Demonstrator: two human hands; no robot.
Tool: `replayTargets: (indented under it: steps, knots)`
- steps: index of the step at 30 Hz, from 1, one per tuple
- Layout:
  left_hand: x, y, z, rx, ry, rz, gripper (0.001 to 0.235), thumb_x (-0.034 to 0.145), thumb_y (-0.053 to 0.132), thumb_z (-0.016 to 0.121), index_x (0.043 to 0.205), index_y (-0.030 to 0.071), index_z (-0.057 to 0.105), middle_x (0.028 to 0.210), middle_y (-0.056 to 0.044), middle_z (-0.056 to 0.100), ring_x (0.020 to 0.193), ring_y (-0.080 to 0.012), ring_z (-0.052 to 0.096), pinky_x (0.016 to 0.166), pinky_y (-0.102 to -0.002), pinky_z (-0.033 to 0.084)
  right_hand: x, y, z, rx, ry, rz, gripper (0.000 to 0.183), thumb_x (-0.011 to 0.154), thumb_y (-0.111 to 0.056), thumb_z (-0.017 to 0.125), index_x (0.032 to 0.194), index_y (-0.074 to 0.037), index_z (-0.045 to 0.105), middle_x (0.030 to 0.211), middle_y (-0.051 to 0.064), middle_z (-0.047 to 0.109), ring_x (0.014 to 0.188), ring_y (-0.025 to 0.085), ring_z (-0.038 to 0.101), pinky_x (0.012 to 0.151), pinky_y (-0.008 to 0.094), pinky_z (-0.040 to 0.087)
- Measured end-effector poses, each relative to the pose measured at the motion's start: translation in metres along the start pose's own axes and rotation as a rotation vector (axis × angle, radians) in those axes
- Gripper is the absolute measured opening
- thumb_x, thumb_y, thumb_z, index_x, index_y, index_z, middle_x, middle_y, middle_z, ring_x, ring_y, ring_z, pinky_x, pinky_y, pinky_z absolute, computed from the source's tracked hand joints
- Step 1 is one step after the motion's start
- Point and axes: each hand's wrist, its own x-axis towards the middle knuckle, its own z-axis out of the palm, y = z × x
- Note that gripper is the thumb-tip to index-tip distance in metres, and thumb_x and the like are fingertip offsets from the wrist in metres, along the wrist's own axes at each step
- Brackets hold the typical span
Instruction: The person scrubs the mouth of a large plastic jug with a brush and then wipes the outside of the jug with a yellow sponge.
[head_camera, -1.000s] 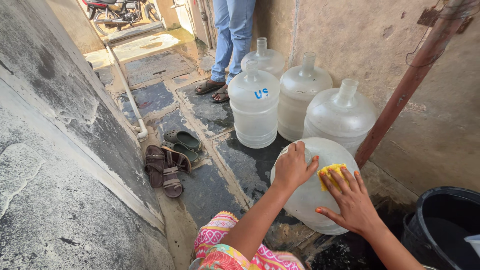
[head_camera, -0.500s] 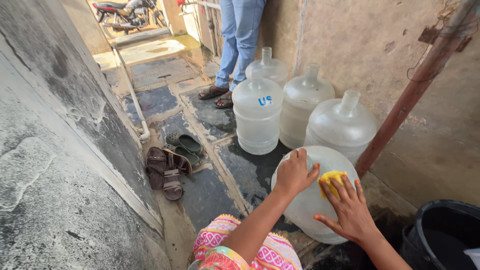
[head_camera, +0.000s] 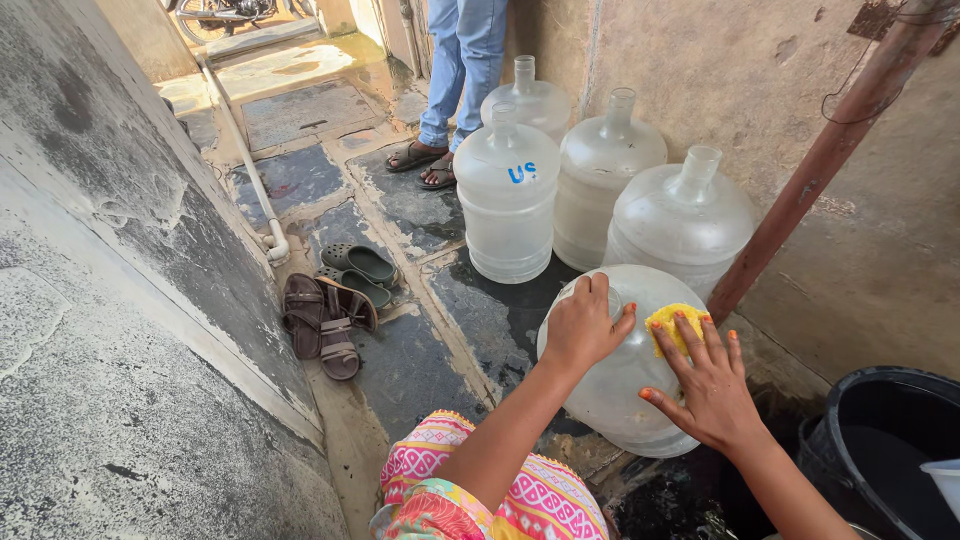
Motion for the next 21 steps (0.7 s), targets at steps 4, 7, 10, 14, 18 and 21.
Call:
replayTargets:
  steps: [4,7,10,14,18,21]
  knots:
    - [-0.002,0.000,0.000,-0.003,-0.008,-0.008,0.046,0.089,0.042,0.070,0.099,0.001,0.052,0.090,-0.018,0.061,0.065,-0.0357,0.069,0.053,-0.043,0.055,-0.003,-0.004,-0.002,-0.015,-0.022,-0.007,0.089,0.083,-0.073,0.046,0.157,-0.026,0.031,0.161,0.016,0.028,0.147,0.046,0.020,0.117,0.065,0.012]
    - [-0.002,0.001,-0.005,0.017,-0.009,-0.002,0.045,0.090,0.042,0.070,0.100,0.001,0.052,0.090,-0.018,0.061,0.065,-0.0359,0.068,0.054,-0.043,0.055,-0.001,-0.016,-0.005,0.033,0.024,-0.081,0.090,0.083,-0.076,0.045,0.154,-0.022,0.030,0.161,0.016,0.028,0.147,0.048,0.018,0.115,0.065,0.011]
    - [-0.002,-0.001,-0.006,0.027,-0.035,-0.010,0.046,0.091,0.042,0.070,0.101,0.001,0.052,0.091,-0.019,0.062,0.067,-0.0367,0.069,0.056,-0.043,0.056,-0.001,-0.029,-0.004,0.007,0.066,-0.124,0.093,0.081,-0.077,0.045,0.154,-0.023,0.031,0.157,0.015,0.029,0.147,0.047,0.019,0.116,0.065,0.010]
    - [0.001,-0.004,-0.001,-0.006,-0.007,-0.009,0.047,0.088,0.041,0.070,0.104,0.001,0.052,0.095,-0.019,0.064,0.071,-0.0375,0.070,0.057,-0.045,0.057,-0.001,-0.016,-0.008,-0.024,0.017,-0.136,0.091,0.084,-0.075,0.045,0.155,-0.022,0.032,0.158,0.015,0.032,0.146,0.045,0.021,0.117,0.066,0.010]
    - [0.001,-0.003,-0.003,-0.014,-0.015,0.021,0.048,0.088,0.043,0.071,0.105,0.002,0.053,0.095,-0.019,0.064,0.073,-0.0396,0.070,0.058,-0.046,0.057,0.005,-0.001,-0.003,-0.042,-0.014,-0.046,0.086,0.084,-0.074,0.046,0.155,-0.028,0.033,0.159,0.013,0.033,0.148,0.042,0.023,0.117,0.066,0.011]
    - [-0.001,0.002,-0.005,-0.018,-0.006,0.009,0.047,0.088,0.042,0.071,0.106,0.003,0.054,0.095,-0.018,0.065,0.072,-0.0389,0.070,0.059,-0.046,0.057,0.006,0.015,-0.002,0.033,-0.057,0.060,0.085,0.085,-0.072,0.047,0.157,-0.029,0.032,0.161,0.015,0.032,0.149,0.041,0.022,0.117,0.065,0.012]
